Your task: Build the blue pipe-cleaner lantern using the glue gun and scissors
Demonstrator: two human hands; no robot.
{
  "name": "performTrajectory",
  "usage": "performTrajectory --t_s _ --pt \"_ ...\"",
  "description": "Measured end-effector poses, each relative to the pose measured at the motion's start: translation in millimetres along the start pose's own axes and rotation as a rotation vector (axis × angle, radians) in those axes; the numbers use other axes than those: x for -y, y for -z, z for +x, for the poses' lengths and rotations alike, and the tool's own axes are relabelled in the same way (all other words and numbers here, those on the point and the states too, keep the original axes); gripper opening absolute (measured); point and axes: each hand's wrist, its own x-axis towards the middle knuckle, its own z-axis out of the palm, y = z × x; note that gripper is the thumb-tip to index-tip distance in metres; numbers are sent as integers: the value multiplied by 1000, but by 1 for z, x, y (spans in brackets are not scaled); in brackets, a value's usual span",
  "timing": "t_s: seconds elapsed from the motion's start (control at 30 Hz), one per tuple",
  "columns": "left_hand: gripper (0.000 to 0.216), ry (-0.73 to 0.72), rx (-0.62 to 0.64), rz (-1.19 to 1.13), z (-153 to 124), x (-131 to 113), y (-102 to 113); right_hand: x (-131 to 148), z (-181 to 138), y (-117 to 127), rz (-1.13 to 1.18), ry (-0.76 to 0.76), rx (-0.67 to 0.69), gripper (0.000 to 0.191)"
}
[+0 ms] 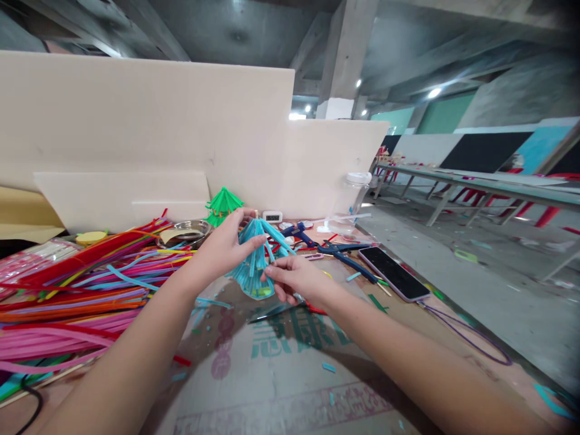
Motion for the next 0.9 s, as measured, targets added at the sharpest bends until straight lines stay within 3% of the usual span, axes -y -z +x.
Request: performTrajectory --t_s 0.43,0.9 --pt "49 10 0 35 -1 -4 0 -1 0 1 -16 -3 25 23" --pt "35 34 -40 53 0 -6 -2 -1 1 1 -20 3 50 25"
